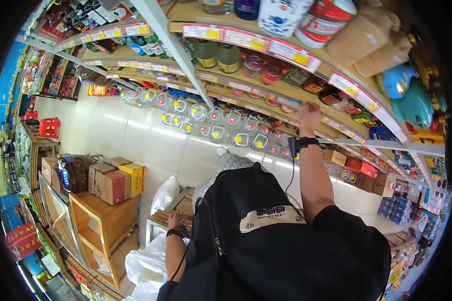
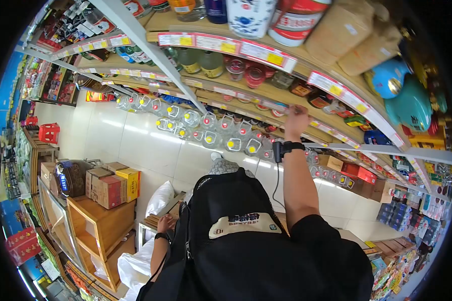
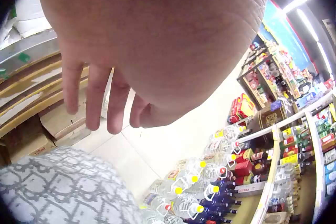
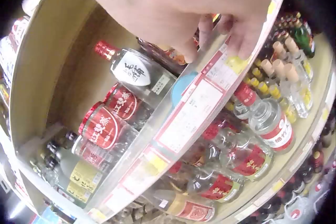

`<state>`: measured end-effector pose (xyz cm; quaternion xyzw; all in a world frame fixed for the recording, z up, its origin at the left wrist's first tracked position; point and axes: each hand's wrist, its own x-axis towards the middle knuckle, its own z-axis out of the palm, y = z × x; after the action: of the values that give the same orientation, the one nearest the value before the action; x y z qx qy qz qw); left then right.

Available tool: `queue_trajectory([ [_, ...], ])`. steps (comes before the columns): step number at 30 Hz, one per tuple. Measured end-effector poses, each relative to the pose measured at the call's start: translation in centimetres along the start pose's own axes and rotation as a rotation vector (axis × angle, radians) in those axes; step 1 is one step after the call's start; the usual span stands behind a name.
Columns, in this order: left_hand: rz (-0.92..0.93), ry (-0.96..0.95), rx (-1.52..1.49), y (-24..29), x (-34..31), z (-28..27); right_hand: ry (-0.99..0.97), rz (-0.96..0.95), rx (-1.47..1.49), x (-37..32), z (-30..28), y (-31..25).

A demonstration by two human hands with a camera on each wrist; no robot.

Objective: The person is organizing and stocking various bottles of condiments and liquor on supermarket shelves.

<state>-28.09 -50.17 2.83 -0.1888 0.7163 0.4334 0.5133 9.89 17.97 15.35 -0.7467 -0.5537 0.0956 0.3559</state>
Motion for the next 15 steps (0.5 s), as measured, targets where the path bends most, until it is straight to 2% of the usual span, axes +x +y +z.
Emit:
queue_trajectory([
  [1, 0.001, -0.007, -0.026, 1.5, 1.1, -1.8, -0.008, 0.000, -0.007, -0.1, 1.1, -0.3],
  [4, 0.001, -0.007, -0.084, 3.1, 4.4, -5.9, -0.042, -0.025, 0.261, -0.2, 2.0, 0.3],
  [5, 0.007, -0.004, -0.083, 4.4, 5.4, -6.8, -0.028, -0.014, 0.370, -0.4, 1.8, 0.1],
  [7, -0.032, -0.035, -0.034, 7.0, 7.2, -8.4, -0.011, 0.052, 0.404, -0.7, 2.0, 0.2],
  [8, -0.051, -0.020, 0.033, 9.1, 7.8, -9.1, -0.003, 0.056, 0.397, -1.2, 1.9, -0.4],
  [10, -0.056, -0.003, 0.086, 13.6, 7.5, -8.9, 0.053, 0.047, 0.098, -1.9, 0.9, -1.2],
  [11, -0.054, 0.027, 0.120, 14.9, 7.0, -7.9, 0.053, 0.047, 0.098, -1.8, 1.3, -1.3],
  [13, -0.035, 0.000, 0.162, 20.1, 11.6, -11.9, 0.362, 0.126, 0.008, -5.4, 3.4, -4.7],
  [15, 0.032, -0.033, 0.165, 24.4, 14.3, -14.9, 0.319, 0.127, 0.122, -8.9, 4.4, -8.2],
])
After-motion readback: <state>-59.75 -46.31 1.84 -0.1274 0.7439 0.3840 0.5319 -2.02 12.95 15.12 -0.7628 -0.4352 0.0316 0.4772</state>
